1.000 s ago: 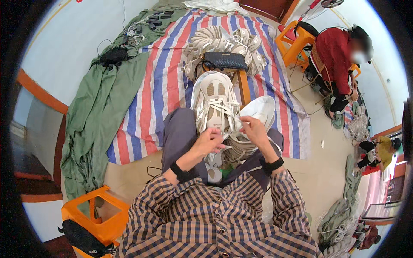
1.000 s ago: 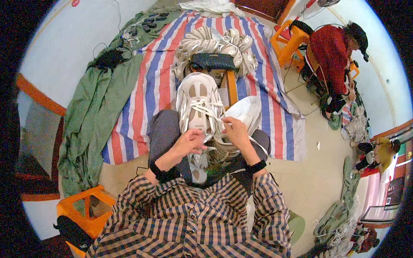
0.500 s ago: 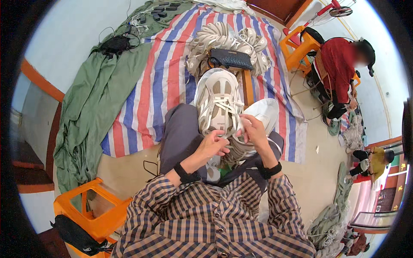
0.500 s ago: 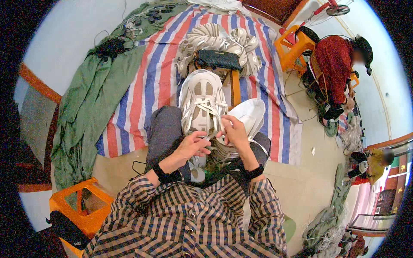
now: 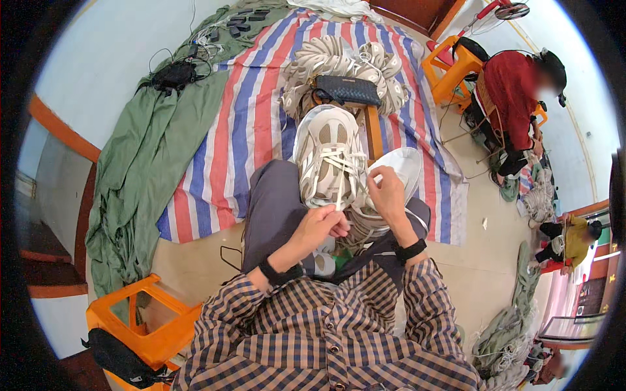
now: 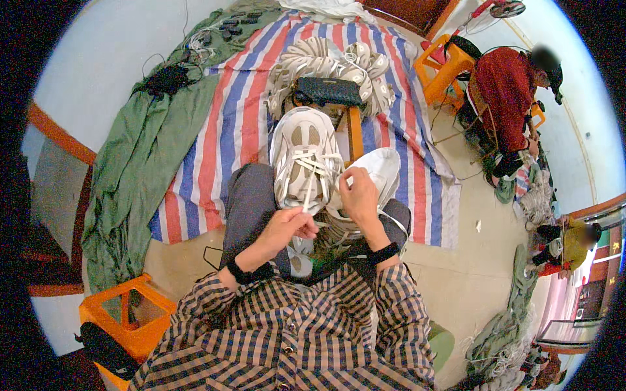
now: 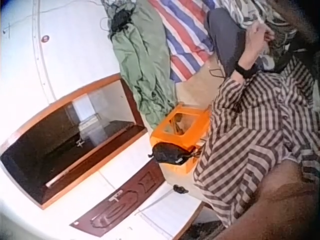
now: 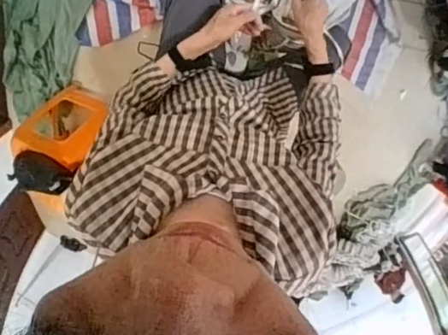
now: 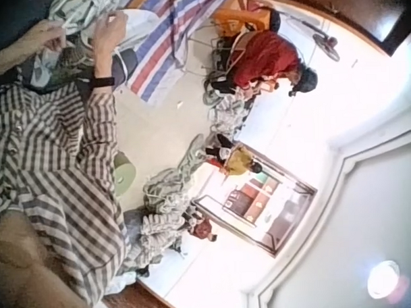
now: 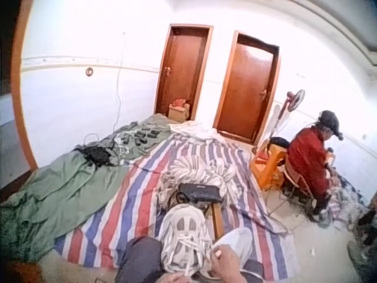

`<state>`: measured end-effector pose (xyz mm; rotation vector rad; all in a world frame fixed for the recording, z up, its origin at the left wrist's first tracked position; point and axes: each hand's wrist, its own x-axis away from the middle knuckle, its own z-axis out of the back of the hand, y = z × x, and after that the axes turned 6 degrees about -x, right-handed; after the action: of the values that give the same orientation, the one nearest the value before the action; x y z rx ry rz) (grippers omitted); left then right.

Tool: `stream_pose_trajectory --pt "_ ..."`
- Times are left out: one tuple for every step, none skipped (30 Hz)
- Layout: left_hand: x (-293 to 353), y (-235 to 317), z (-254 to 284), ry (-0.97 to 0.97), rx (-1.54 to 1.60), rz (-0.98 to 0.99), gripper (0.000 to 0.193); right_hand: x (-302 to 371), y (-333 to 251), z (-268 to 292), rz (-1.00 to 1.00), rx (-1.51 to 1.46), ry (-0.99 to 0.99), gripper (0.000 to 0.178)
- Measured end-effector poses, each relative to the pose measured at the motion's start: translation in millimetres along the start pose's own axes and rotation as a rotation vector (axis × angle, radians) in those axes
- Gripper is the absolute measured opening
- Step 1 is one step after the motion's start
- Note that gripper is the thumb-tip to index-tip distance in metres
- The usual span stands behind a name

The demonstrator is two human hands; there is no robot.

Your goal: Lace a pair of white and grey sneakers.

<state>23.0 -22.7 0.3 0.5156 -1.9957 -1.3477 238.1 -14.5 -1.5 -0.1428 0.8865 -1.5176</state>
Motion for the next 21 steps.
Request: stream_pose_trajectory --pt "9.3 5.6 3.6 0.025 -0.088 -0.093 0.026 -2.7 -5.4 6.2 -0.078 -0.009 -0.003 0.01" --pt "18.8 8.3 9.9 0.025 -0.089 -0.089 0.026 -5.8 -11.1 9.5 -0.082 -0.011 -0.003 0.01" --pt "29.8 10.3 18.1 0.077 -0.101 -0.146 0.025 -8.8 -17.0 12.2 -0.254 -0.276 -0.011 0.012" --pt "42.0 14.1 27.7 0.128 -0.114 -0.204 0.024 -11.8 -21.8 14.8 -0.426 -0.542 -0.016 0.014" --pt "51.9 18.8 38.8 0.2 -0.098 -0.285 0.025 -15.5 -18.8 19.5 -0.49 -0.768 -0.056 0.014" --pt "64.3 24.8 53.6 0.28 -0.086 -0.361 0.026 -18.9 -23.6 21.8 -0.503 -0.774 -0.054 0.014" --pt "75.5 27.9 75.6 0.389 -0.123 -0.399 0.023 -22.0 -29.2 23.4 -0.549 -0.92 -0.066 0.012" --pt "86.7 31.2 98.7 0.496 -0.159 -0.438 0.021 -24.2 -32.4 24.6 -0.591 -1.065 -0.077 0.01" --pt "96.8 34.2 117.6 0.564 -0.094 -0.514 0.02 -24.7 -31.0 23.6 -0.62 -1.144 -0.098 0.008" --pt "107.1 37.0 136.0 0.635 -0.031 -0.592 0.019 -25.2 -29.0 22.7 -0.626 -1.15 -0.094 0.008" --pt "117.7 32.3 159.4 0.726 0.036 -0.606 0.019 -26.1 -27.3 21.8 -0.631 -1.248 -0.143 0.007" --pt "124.9 23.8 178.7 0.816 0.105 -0.62 0.019 -27.0 -26.2 21.3 -0.635 -1.344 -0.193 0.007" --pt "131.3 14.2 189.5 0.821 0.101 -0.617 0.019 -28.0 -26.5 19.4 -0.663 -1.381 -0.239 0.006" --pt "139.0 6.2 195.2 0.789 0.038 -0.563 0.019 -28.3 -28.1 18.4 -0.658 -1.386 -0.245 0.006" --pt "144.9 -2.6 200.1 0.757 -0.023 -0.508 0.021 -28.8 -29.4 17.9 -0.669 -1.388 -0.277 0.006" --pt "140.7 -8.7 194.9 0.754 -0.017 -0.507 0.021 -28.2 -27.9 18.2 -0.687 -1.38 -0.301 0.006" --pt "134.4 -12.1 181.0 0.766 -0.012 -0.253 0.021 -27.3 -27.3 18.6 -0.689 -1.378 -0.304 0.006" --pt "127.1 -15.3 168.2 0.769 -0.006 0.001 0.025 -25.8 -27.2 19.3 -0.714 -1.377 -0.283 0.005" --pt "118.7 -19.8 159.2 0.772 -0.002 -0.001 0.025 -25.1 -27.2 20.8 -0.735 -1.375 -0.263 0.005" --pt "109.3 -23.9 151.0 0.726 -0.034 -0.009 0.029 -25.0 -25.9 21.6 -0.732 -1.373 -0.271 0.005" --pt "100.5 -25.6 143.5 0.68 -0.066 -0.017 0.034 -24.7 -23.3 22.1 -0.746 -1.411 -0.257 0.004"
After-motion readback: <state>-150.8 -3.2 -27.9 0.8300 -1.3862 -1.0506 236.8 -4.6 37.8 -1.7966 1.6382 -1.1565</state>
